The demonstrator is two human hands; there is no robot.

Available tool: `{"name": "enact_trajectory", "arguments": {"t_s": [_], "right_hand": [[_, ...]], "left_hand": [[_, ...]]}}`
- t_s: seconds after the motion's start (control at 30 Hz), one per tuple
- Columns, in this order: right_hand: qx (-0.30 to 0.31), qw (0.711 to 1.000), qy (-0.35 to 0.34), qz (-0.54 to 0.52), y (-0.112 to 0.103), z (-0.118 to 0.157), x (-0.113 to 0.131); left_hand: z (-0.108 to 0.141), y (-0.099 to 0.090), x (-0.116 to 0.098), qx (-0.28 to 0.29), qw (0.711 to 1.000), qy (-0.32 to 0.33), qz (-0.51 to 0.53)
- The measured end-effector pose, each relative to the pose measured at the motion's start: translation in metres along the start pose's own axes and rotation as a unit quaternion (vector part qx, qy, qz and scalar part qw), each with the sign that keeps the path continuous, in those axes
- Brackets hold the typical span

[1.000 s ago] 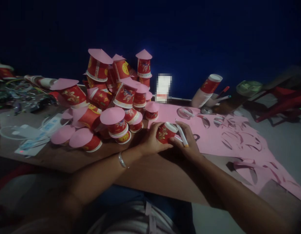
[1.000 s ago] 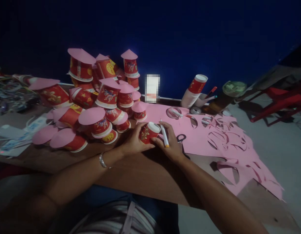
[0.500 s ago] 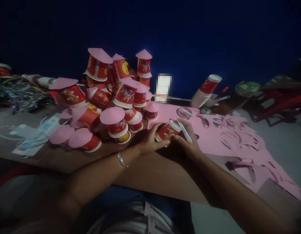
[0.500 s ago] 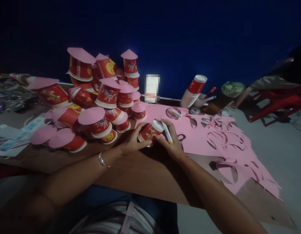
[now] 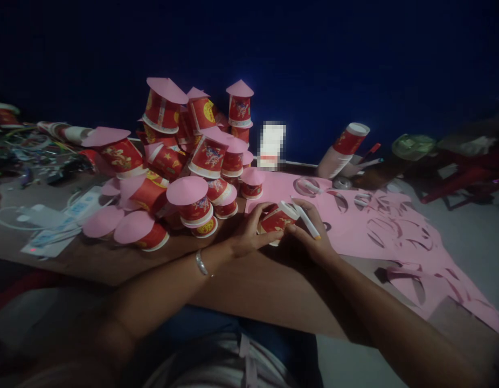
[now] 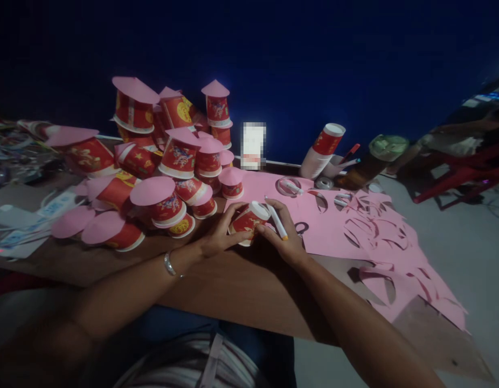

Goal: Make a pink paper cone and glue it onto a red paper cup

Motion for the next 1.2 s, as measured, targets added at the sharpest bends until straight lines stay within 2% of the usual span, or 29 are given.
{"name": "enact_trajectory", "arguments": {"t_s": [0.2, 0.3, 0.4, 0.5, 0.6, 0.7, 0.8, 0.87, 0.93, 1.0, 1.07, 1.2], "right_hand": [[0.024, 0.999, -0.035, 0.020, -0.001, -0.001, 0.004], [0.024, 0.997, -0.073, 0.024, 0.001, -0.001, 0.009], [-0.014, 0.995, -0.095, 0.004, 0.003, -0.001, 0.014], [-0.078, 0.995, -0.068, -0.001, 0.004, -0.002, 0.015], [-0.089, 0.994, -0.048, 0.042, 0.001, -0.004, 0.013], [-0.059, 0.989, -0.095, 0.097, -0.001, -0.006, 0.008], [-0.036, 0.979, -0.147, 0.133, 0.001, -0.007, 0.001], [-0.033, 0.976, -0.158, 0.146, 0.004, -0.007, -0.004], [-0.018, 0.973, -0.154, 0.171, 0.005, -0.010, -0.006], [0.049, 0.959, -0.137, 0.244, 0.003, -0.015, -0.005], [0.130, 0.931, -0.123, 0.318, -0.002, -0.024, -0.001], [0.215, 0.886, -0.125, 0.392, -0.025, -0.047, 0.010]], "left_hand": [[-0.005, 0.000, 0.006, -0.028, 0.997, 0.016, -0.070], [-0.005, 0.001, 0.008, -0.022, 0.996, 0.022, -0.089], [-0.003, 0.001, 0.007, -0.006, 0.997, 0.042, -0.063], [-0.003, 0.000, 0.003, 0.027, 0.999, 0.038, 0.003], [-0.003, -0.002, 0.002, 0.050, 0.998, 0.021, 0.041], [-0.004, -0.001, 0.004, 0.052, 0.997, 0.039, 0.034], [-0.001, 0.002, 0.006, 0.076, 0.996, 0.048, 0.013], [0.002, 0.004, 0.006, 0.102, 0.994, 0.032, -0.017], [0.006, 0.004, 0.005, 0.115, 0.989, 0.000, -0.089], [0.008, 0.003, 0.003, 0.128, 0.975, -0.034, -0.177], [0.009, 0.004, 0.002, 0.130, 0.964, -0.040, -0.228], [0.008, 0.009, -0.001, 0.133, 0.965, -0.029, -0.224]]}}
Point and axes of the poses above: each hand's wrist, its own z-axis away from the middle knuckle, its own y-axis out of the palm, x = y × z, the point moved 1 cm from there along -z, towards the middle knuckle, and after that the axes turned 10 degrees about -y, right-handed, at the moved point
